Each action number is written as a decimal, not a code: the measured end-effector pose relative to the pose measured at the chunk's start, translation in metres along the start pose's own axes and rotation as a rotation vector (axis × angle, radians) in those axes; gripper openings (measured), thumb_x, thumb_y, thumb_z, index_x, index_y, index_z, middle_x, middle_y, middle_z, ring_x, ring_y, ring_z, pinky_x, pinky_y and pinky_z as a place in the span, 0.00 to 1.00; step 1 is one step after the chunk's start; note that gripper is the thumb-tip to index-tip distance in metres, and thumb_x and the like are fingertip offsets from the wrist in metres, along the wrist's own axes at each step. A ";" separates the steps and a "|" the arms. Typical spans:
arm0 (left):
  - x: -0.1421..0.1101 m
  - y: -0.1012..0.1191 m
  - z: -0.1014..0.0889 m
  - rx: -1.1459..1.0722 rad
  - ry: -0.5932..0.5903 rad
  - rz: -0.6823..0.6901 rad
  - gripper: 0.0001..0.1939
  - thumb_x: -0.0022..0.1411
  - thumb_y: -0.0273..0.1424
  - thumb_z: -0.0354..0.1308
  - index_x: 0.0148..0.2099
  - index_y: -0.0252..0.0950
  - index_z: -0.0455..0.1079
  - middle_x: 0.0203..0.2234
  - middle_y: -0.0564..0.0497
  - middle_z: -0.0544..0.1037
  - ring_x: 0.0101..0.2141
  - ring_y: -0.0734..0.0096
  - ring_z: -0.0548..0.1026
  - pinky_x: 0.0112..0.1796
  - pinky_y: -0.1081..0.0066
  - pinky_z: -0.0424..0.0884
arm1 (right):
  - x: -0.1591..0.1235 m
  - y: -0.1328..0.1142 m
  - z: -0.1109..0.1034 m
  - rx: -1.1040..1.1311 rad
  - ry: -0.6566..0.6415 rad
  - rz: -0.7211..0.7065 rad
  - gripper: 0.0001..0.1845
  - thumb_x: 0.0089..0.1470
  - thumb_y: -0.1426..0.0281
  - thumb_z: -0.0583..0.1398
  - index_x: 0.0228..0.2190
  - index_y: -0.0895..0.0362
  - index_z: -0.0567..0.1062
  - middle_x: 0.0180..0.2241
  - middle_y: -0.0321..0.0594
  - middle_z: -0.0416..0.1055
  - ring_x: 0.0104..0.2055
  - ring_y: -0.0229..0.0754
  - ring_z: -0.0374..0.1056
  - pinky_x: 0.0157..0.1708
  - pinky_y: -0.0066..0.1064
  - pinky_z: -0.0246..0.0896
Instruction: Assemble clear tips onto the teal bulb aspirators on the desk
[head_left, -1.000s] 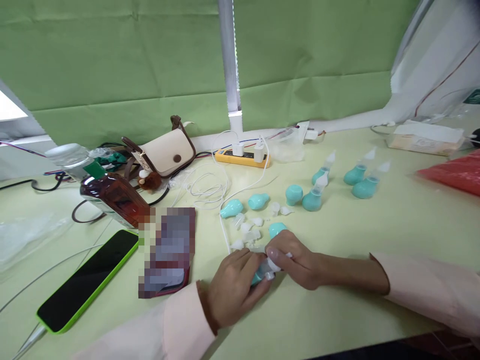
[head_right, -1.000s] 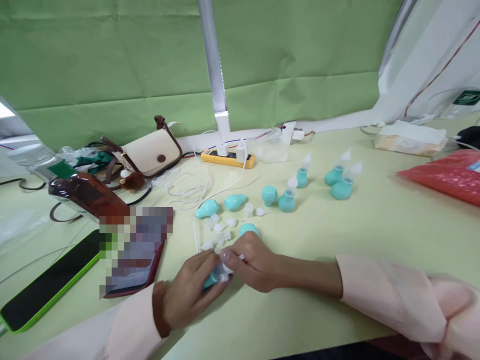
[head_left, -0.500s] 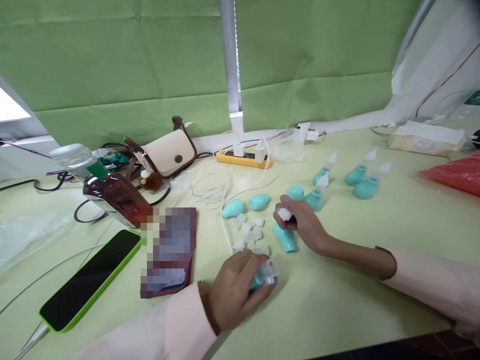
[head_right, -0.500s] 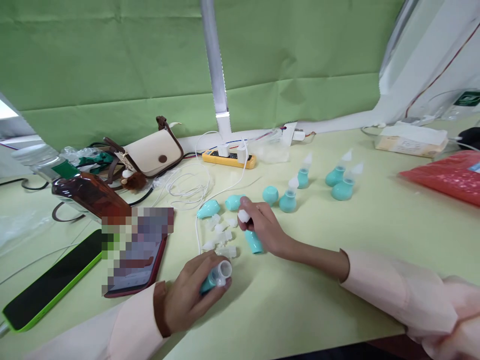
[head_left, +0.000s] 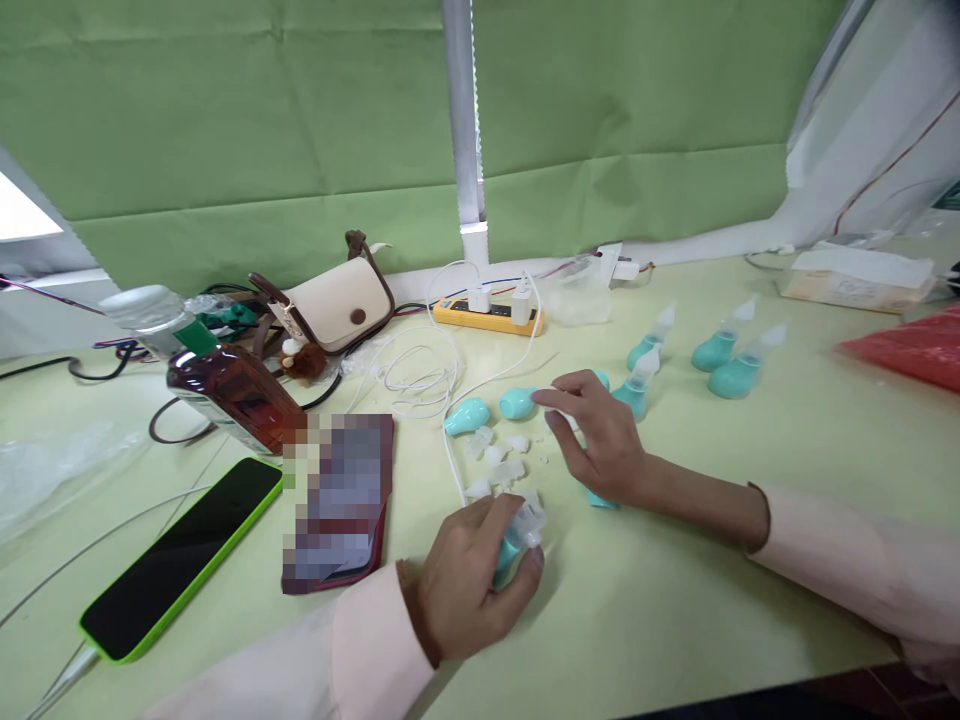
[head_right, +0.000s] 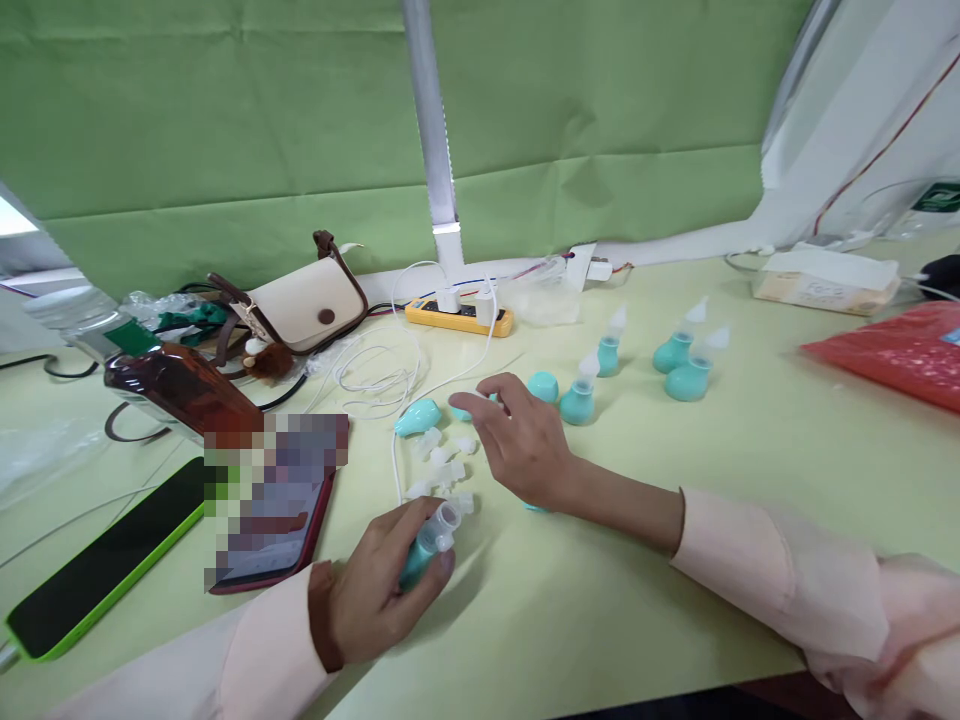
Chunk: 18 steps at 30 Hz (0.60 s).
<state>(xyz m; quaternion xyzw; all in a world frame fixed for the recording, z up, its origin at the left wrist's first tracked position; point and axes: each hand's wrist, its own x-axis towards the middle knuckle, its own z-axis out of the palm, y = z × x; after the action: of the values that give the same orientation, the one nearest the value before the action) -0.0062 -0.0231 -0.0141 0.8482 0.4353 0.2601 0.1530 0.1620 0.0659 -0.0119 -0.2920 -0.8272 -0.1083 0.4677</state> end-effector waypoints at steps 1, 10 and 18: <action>0.000 0.000 0.000 0.002 -0.001 -0.010 0.06 0.56 0.29 0.44 0.37 0.35 0.59 0.23 0.50 0.69 0.25 0.68 0.68 0.26 0.71 0.64 | 0.000 0.000 0.001 -0.071 -0.079 0.005 0.17 0.49 0.78 0.49 0.42 0.52 0.61 0.34 0.42 0.61 0.31 0.40 0.58 0.25 0.30 0.56; 0.002 0.000 0.000 -0.065 -0.002 -0.113 0.08 0.58 0.28 0.44 0.41 0.37 0.56 0.28 0.51 0.71 0.29 0.68 0.69 0.29 0.71 0.64 | -0.002 0.004 0.000 0.034 -0.162 -0.022 0.10 0.47 0.75 0.54 0.33 0.55 0.69 0.39 0.45 0.61 0.36 0.42 0.57 0.32 0.37 0.58; 0.004 -0.002 0.001 -0.242 -0.025 -0.245 0.06 0.59 0.29 0.43 0.40 0.37 0.57 0.26 0.54 0.69 0.27 0.71 0.68 0.29 0.73 0.62 | 0.000 -0.015 -0.012 0.510 -0.228 -0.218 0.14 0.43 0.71 0.60 0.35 0.58 0.67 0.23 0.37 0.64 0.26 0.34 0.59 0.23 0.27 0.57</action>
<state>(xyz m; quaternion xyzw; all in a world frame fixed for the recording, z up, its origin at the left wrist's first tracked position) -0.0051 -0.0183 -0.0143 0.7674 0.4988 0.2796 0.2899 0.1616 0.0485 -0.0047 -0.0847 -0.9015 0.0870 0.4155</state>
